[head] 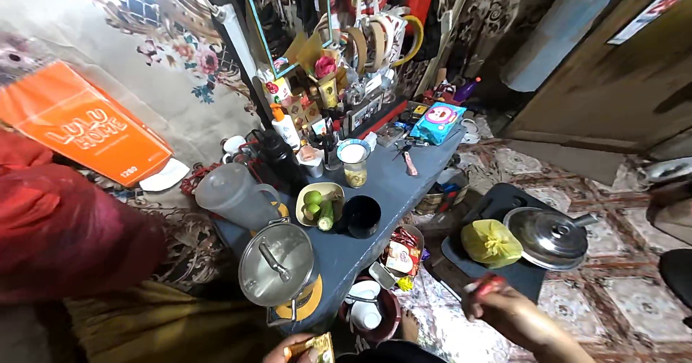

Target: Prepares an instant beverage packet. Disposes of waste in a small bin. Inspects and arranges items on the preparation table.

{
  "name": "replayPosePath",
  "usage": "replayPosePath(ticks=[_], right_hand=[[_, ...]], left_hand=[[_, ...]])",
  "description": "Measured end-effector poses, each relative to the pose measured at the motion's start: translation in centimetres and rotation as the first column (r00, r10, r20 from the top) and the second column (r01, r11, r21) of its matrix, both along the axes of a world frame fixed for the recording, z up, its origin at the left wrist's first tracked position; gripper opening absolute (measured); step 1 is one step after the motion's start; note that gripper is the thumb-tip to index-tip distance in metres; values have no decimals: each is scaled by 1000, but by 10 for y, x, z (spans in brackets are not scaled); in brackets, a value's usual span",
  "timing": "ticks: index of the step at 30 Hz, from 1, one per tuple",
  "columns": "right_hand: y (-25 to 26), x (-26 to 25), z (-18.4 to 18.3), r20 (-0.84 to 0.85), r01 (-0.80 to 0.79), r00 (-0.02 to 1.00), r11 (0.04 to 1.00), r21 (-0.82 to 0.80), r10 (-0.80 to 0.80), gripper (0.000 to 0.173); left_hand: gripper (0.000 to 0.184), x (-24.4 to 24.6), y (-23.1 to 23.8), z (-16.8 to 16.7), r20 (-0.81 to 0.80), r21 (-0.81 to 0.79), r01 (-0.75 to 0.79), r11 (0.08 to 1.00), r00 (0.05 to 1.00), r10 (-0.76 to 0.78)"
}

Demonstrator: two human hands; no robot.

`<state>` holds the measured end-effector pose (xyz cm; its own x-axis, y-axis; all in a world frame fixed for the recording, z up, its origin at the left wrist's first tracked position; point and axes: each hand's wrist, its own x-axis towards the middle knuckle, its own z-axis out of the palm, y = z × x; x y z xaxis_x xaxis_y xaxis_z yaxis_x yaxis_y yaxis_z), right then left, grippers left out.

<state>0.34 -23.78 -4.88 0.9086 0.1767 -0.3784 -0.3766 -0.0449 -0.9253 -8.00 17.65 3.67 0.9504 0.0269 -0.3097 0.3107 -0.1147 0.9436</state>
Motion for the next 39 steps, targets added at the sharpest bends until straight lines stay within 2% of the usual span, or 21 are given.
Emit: replayPosePath(ticks=[1, 2, 3, 4, 6, 9, 11, 14, 17, 20, 22, 26, 30, 34, 39], right_hand=[[5, 6, 5, -68, -173, 985, 908, -382, 159, 15], [13, 14, 7, -264, -380, 925, 649, -659, 273, 22], [22, 18, 3, -407, -494, 869, 439, -751, 280, 29], [26, 19, -3, -420, -497, 867, 394, -773, 269, 32], [32, 20, -5, -304, -416, 905, 476, -774, 297, 32], [58, 22, 10, -279, -434, 891, 490, -756, 359, 33], [73, 22, 19, -206, -402, 893, 506, -763, 400, 32], [91, 16, 26, 55, -250, 897, 605, -756, 439, 30], [108, 13, 31, 292, -129, 876, 769, -626, 385, 24], [125, 13, 53, 352, -160, 877, 890, -426, 326, 20], [133, 12, 64, 403, -208, 857, 932, -298, 320, 22], [142, 12, 74, 404, -328, 849, 939, -102, 340, 25], [147, 13, 75, 321, -338, 898, 939, 68, 300, 25], [148, 12, 75, 276, -313, 925, 937, 158, 262, 23], [149, 10, 73, 260, -297, 935, 934, 196, 243, 22]], left_hand=[[19, 5, -5, 4, -4, -40, -33, 999, 999, 33], [18, 10, -10, 7, -6, -79, -61, 995, 998, 61], [17, 15, -15, 10, -5, -106, -85, 991, 996, 85], [17, 19, -20, 13, 1, -128, -97, 987, 995, 98], [18, 26, -29, 18, 7, -177, -107, 978, 994, 110], [21, 34, -41, 22, 24, -240, -122, 963, 991, 132], [18, 38, -50, 24, 42, -259, -132, 957, 988, 148], [16, 39, -59, 29, 57, -274, -142, 951, 985, 164], [15, 40, -62, 29, 58, -277, -151, 949, 983, 173], [17, 41, -63, 26, 18, -314, -180, 932, 981, 195], [23, 42, -64, 26, -49, -395, -209, 894, 977, 206], [29, 43, -67, 27, -127, -474, -268, 838, 963, 236], [31, 41, -65, 25, -77, -478, -257, 840, 965, 251], [33, 41, -66, 24, -87, -514, -286, 809, 955, 283], [34, 43, -67, 27, -149, -595, -331, 733, 941, 304]])
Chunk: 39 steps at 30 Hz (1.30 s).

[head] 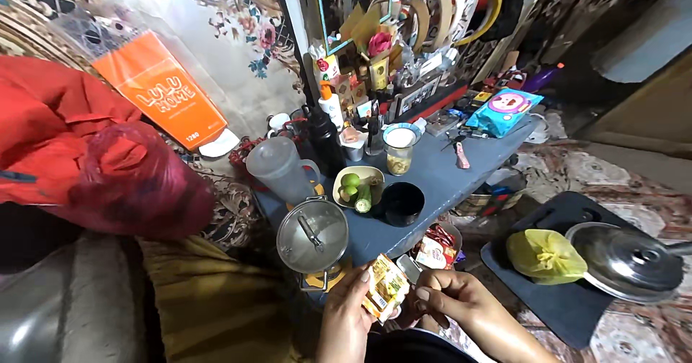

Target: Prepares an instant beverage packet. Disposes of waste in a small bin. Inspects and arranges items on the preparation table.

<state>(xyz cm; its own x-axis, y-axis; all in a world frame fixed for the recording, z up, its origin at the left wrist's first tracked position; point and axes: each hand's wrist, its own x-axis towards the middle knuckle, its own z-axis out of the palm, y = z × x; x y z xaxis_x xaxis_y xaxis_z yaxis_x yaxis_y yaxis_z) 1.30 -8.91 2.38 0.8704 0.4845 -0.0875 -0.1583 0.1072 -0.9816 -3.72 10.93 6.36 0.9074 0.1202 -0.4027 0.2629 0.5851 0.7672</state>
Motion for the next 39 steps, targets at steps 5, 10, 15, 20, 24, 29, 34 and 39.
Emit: replayPosePath(ticks=[5, 10, 15, 20, 24, 29, 34, 39], right_hand=[[1, -4, -6, -7, 25, 1000, 1000, -10, -26, 17], [4, -13, -7, -1, -20, 1000, 998, -59, 20, 17], [7, -18, -8, -29, -157, 987, 988, 0, 157, 13], [3, -13, -13, -151, -213, 951, 924, 317, 271, 31], [1, -13, -7, -289, -134, 919, 903, 407, 266, 39], [4, -12, -4, -293, -65, 943, 950, 305, 158, 18], [2, -12, -5, -181, -105, 974, 977, 183, 139, 15], [8, -15, -4, -84, -117, 989, 988, 102, 125, 13]], left_hand=[[35, 3, 1, 3, -54, -48, -18, 999, 998, 15], [33, 7, -1, 2, -41, -30, -47, 998, 998, 46], [20, 8, -2, -9, 40, -43, -47, 998, 998, 49], [16, 6, 3, -24, 337, 16, 80, 997, 938, -80], [22, 6, 0, -30, 464, 404, 44, 914, 851, -246], [26, 0, -2, -23, 451, 571, -11, 821, 839, -303], [37, -3, 3, -13, 277, 537, 69, 840, 927, -254], [11, -6, -5, -11, 234, 564, 64, 823, 944, -234]])
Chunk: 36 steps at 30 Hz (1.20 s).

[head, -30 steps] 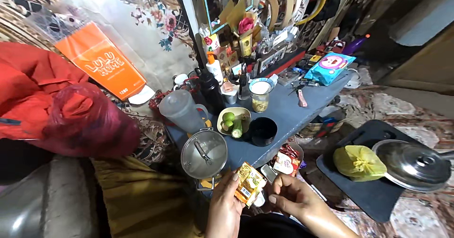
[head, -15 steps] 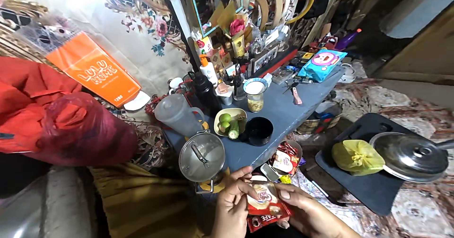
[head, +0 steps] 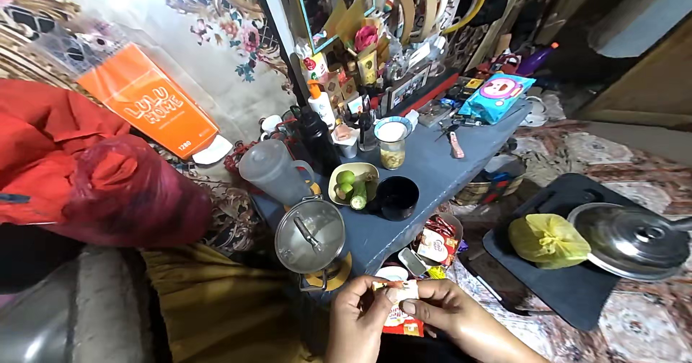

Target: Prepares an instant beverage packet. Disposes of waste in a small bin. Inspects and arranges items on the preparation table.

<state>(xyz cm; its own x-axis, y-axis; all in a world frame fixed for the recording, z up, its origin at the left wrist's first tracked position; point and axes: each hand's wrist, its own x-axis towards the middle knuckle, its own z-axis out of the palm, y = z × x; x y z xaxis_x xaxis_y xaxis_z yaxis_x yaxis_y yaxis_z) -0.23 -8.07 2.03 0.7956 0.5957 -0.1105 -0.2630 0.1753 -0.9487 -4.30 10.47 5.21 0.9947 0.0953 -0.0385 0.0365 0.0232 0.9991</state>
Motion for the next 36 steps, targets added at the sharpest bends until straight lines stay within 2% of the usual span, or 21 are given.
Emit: replayPosePath(ticks=[3, 5, 8, 11, 13, 15, 16, 20, 24, 27, 28, 30, 32, 33, 34, 35, 36], right_hand=[[-3, -1, -2, 30, 4, 1000, 1000, -30, -3, 13], [-6, -2, -5, 45, 9, 999, 999, -37, -8, 12], [-5, -4, -9, 67, 84, 994, 996, -20, -82, 12], [-6, -3, -7, 72, 134, 988, 991, -8, -133, 13], [-7, -2, -6, 69, 154, 986, 988, -12, -153, 13], [-8, -1, -4, 61, 168, 984, 986, -11, -167, 12], [-9, 0, -4, 59, 167, 984, 986, -15, -165, 10], [-9, 1, -3, 66, 164, 984, 986, -14, -163, 5], [-12, 4, 1, 64, 159, 986, 987, -35, -157, 10], [-23, 11, 7, 161, 60, 986, 992, -113, -41, 15], [-31, 15, 12, 188, 30, 982, 995, -92, -12, 15], [-60, 24, 25, 169, 8, 985, 994, 111, -27, 14], [-98, 32, 33, 59, 97, 991, 936, 337, -124, 18], [-117, 38, 30, 18, 180, 980, 920, 348, -199, 17], [-139, 45, 22, 19, 267, 960, 931, 250, -281, 17], [-157, 51, 13, 84, 389, 918, 921, 0, -387, 16], [-173, 58, 8, 182, 469, 883, 830, -302, -433, 11]], left_hand=[[12, -1, -2, -1, -16, -31, -98, 995, 995, 97], [15, -2, -1, -2, -77, -113, -166, 980, 985, 158], [16, -2, 0, -1, -196, -280, -236, 931, 963, 186], [16, -3, -1, 2, -271, -349, -261, 900, 947, 170], [25, -4, 0, 3, -264, -321, -200, 926, 958, 116], [40, -6, 4, 4, -217, -275, -57, 960, 976, -4], [41, -6, 4, 5, -195, -255, 5, 967, 979, -56], [15, -5, 0, 6, -108, -111, 36, 993, 993, -48], [13, -4, 1, 3, -94, -83, 35, 996, 995, -42], [17, -6, 1, 5, -113, -95, 74, 993, 990, -85], [23, -6, 2, 6, -130, -105, 87, 991, 986, -100], [33, -7, 6, 8, -174, -123, 82, 989, 979, -103], [35, -7, 13, 5, -201, -135, 28, 990, 978, -55], [33, -8, 17, 4, -212, -141, -6, 990, 977, -24], [32, -8, 20, 3, -225, -147, -41, 988, 974, 6], [31, -8, 22, 1, -239, -150, -71, 986, 971, 33], [31, -9, 25, 0, -250, -149, -95, 984, 967, 55]])
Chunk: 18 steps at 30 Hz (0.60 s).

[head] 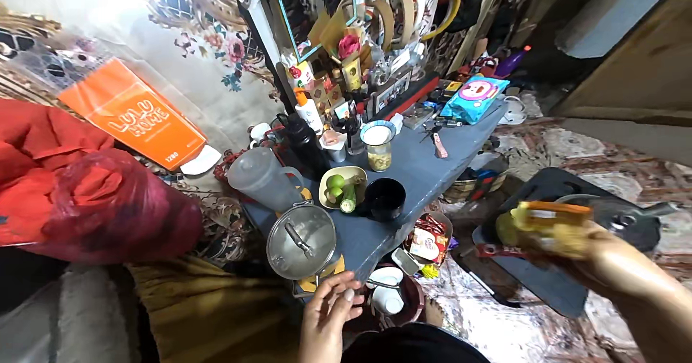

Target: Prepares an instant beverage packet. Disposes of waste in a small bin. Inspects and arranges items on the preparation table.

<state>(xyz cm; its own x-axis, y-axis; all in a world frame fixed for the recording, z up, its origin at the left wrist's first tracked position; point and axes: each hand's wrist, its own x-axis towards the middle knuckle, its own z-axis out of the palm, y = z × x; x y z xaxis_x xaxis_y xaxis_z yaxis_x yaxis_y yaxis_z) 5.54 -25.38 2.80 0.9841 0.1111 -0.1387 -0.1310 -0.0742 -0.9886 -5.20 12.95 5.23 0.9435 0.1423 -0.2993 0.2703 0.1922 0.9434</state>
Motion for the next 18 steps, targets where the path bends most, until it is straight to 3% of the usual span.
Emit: replayPosePath(ticks=[1, 2, 5, 6, 7, 9, 10, 11, 13, 14, 15, 17, 18], right_hand=[[-14, 4, -3, -38, 21, 999, 975, -221, -30, 16], [-27, 5, -4, -53, 49, 997, 966, -254, -64, 20], [-66, -4, -5, 10, 195, 980, 970, 144, -199, 27], [-76, -6, -7, 22, 233, 971, 965, 121, -237, 26], [-84, -7, -9, 28, 272, 962, 958, -94, -271, 20], [-86, -4, 0, -82, 122, 969, 737, -665, -234, 8], [-90, -3, -3, -133, 55, 961, 641, -766, -242, 11], [-99, -6, -4, -115, 88, 962, 680, -728, -247, 15], [-121, -16, -8, 15, 299, 953, 927, -228, -304, 23], [-127, -19, -7, 20, 315, 949, 948, -52, -315, 21], [-130, -20, -5, -7, 338, 941, 939, -65, -339, 19], [-126, -19, 6, -107, 318, 918, 868, -381, -383, 17], [-126, -19, 8, -104, 332, 908, 848, -414, -406, 21]], left_hand=[[31, -2, 3, -1, -8, 2, -13, 1000, 1000, 13], [31, -3, 5, -2, -13, 1, -20, 1000, 1000, 20], [31, -6, 11, -6, -33, -7, -55, 998, 998, 55], [30, -7, 12, -7, -50, -15, -77, 997, 996, 76], [30, -8, 13, -9, -66, -25, -100, 995, 993, 98], [29, -9, 16, -10, -89, -40, -127, 991, 988, 123], [29, -9, 17, -11, -88, -44, -132, 990, 988, 127], [29, -8, 18, -12, -80, -41, -129, 991, 989, 126], [29, -7, 21, -13, -69, -29, -124, 992, 990, 122], [29, -8, 23, -13, -76, -27, -130, 991, 989, 128], [29, -9, 24, -13, -85, -24, -141, 990, 987, 138], [29, -7, 27, -15, -95, -25, -145, 989, 985, 142], [29, -4, 27, -16, -96, -28, -140, 990, 986, 136]])
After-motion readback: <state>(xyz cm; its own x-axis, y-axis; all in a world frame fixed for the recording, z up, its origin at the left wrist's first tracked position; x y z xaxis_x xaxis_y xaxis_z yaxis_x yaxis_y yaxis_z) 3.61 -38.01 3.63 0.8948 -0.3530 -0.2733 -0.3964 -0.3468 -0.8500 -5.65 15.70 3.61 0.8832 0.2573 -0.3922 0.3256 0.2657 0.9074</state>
